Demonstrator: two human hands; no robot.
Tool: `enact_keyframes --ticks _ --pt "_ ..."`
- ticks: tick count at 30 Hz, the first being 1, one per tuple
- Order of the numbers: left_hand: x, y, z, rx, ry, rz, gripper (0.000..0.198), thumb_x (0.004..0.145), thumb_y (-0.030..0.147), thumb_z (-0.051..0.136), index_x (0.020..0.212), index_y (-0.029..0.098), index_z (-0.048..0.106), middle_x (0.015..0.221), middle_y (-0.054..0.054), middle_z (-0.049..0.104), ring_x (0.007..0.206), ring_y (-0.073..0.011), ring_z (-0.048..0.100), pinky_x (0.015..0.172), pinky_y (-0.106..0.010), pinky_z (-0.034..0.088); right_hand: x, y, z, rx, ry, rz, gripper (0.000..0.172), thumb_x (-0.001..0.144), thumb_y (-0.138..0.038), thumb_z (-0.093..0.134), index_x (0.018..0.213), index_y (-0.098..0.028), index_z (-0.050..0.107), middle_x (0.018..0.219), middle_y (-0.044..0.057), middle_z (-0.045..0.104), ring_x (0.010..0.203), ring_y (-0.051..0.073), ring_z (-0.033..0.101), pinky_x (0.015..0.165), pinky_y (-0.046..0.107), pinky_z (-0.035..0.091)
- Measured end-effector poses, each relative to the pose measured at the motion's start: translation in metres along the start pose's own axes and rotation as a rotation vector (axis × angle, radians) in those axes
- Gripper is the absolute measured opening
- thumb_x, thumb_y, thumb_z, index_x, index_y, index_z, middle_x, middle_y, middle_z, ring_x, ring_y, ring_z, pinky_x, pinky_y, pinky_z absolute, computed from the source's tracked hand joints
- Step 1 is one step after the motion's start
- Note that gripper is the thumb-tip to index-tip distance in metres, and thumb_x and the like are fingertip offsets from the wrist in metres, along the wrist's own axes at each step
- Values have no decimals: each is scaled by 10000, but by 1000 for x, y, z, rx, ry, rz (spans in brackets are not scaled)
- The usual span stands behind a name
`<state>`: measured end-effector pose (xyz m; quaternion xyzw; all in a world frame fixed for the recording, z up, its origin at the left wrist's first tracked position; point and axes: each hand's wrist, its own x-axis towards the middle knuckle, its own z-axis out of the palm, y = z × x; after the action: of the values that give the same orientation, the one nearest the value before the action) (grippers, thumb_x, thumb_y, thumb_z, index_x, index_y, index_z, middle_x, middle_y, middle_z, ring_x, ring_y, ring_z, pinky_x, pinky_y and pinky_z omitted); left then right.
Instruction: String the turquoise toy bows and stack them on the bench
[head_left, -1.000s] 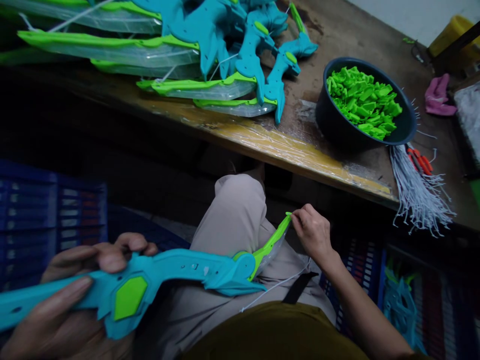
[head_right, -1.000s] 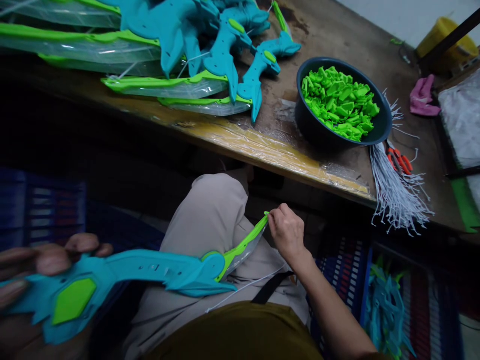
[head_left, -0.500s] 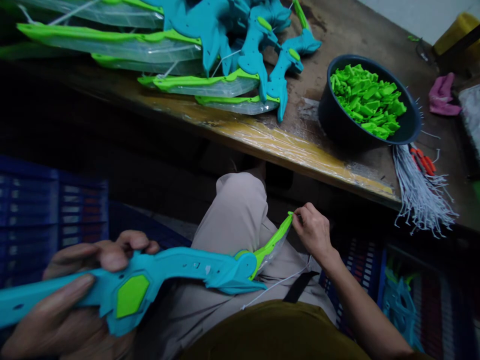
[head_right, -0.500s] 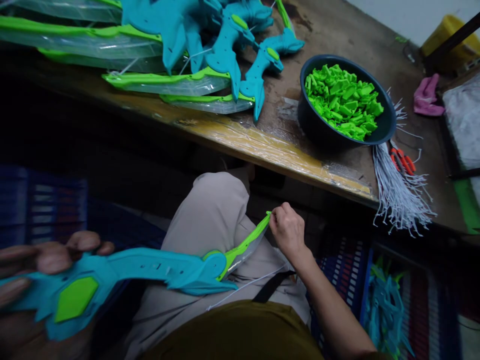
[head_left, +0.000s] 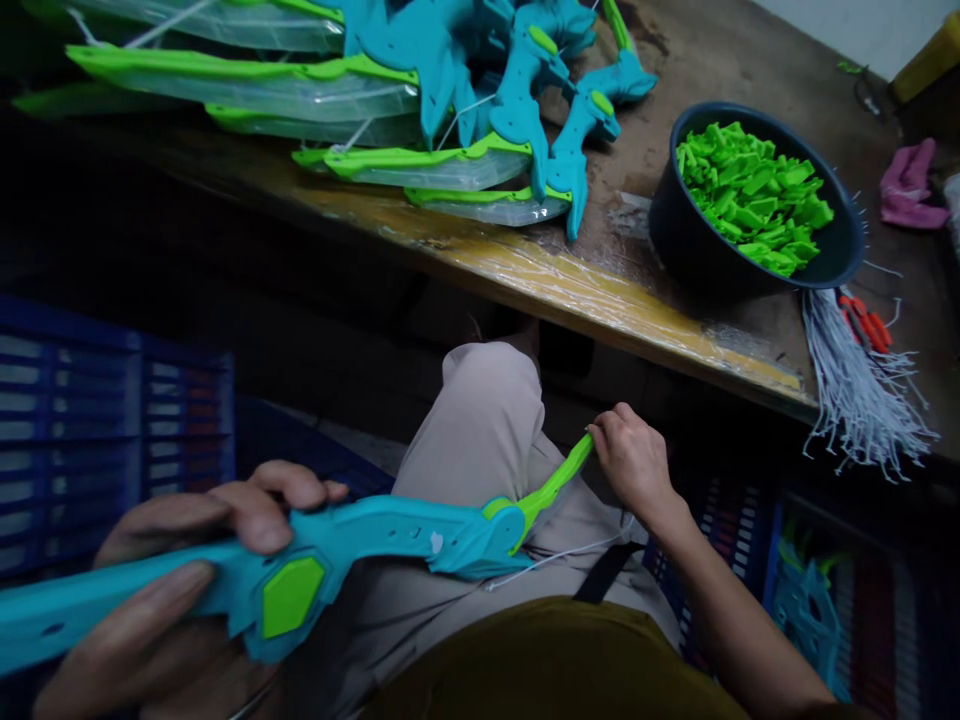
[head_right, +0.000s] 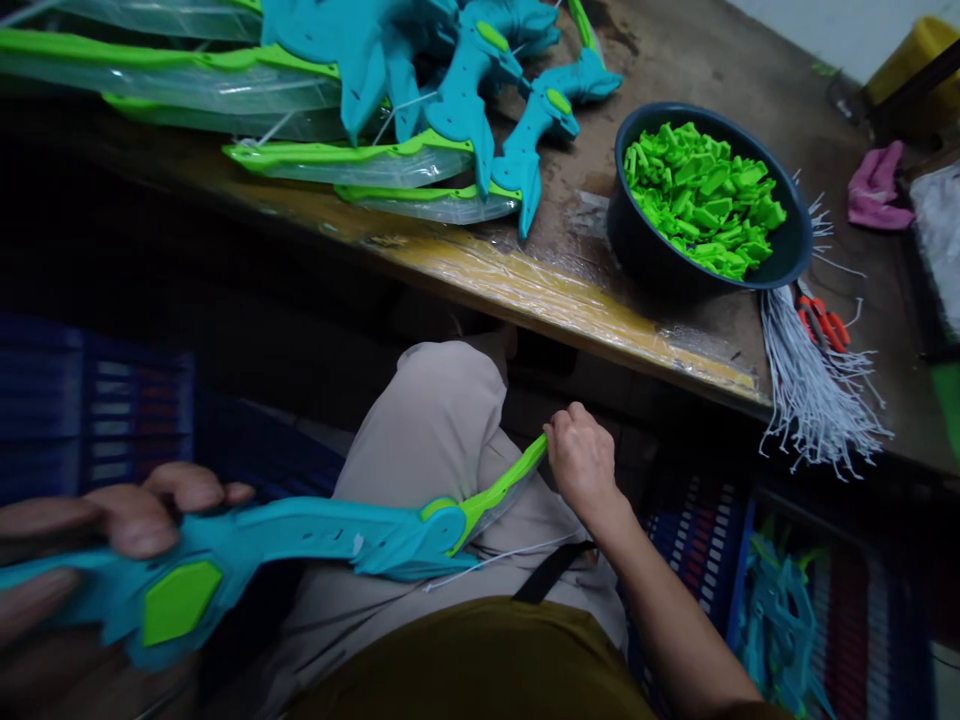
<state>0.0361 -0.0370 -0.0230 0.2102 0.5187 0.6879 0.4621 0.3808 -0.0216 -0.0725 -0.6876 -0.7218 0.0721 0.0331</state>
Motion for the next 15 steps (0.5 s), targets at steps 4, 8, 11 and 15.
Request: enact_keyframes --ticks 4,8,11,15 --pt "-3 5 12 30 -16 49 138 524 242 615 625 288 697 534 -13 493 710 -232 519 629 -391 584 -2 4 1 58 -38 16 109 1015 -248 567 984 -182 648 979 86 640 825 201 625 670 293 407" --pt "-6 4 14 5 -52 50 162 547 244 612 650 287 730 540 -17 511 708 -222 540 644 -372 616 -1 10 12 140 -91 14 136 999 -204 533 937 -201 654 928 34 668 802 165 650 714 261 440" --pt "-5 -2 17 -43 -120 62 215 587 223 659 761 267 777 573 -11 570 714 -217 598 658 -365 648 3 17 21 185 -108 13 161 950 -172 522 864 -206 653 869 20 686 771 159 657 702 251 448" --pt "-2 -10 14 -20 -232 92 651 674 373 863 1298 287 696 923 -51 758 913 -272 718 845 -466 664 8 30 7 281 -59 0 211 892 -229 480 754 -225 640 760 35 695 673 180 659 614 268 457"
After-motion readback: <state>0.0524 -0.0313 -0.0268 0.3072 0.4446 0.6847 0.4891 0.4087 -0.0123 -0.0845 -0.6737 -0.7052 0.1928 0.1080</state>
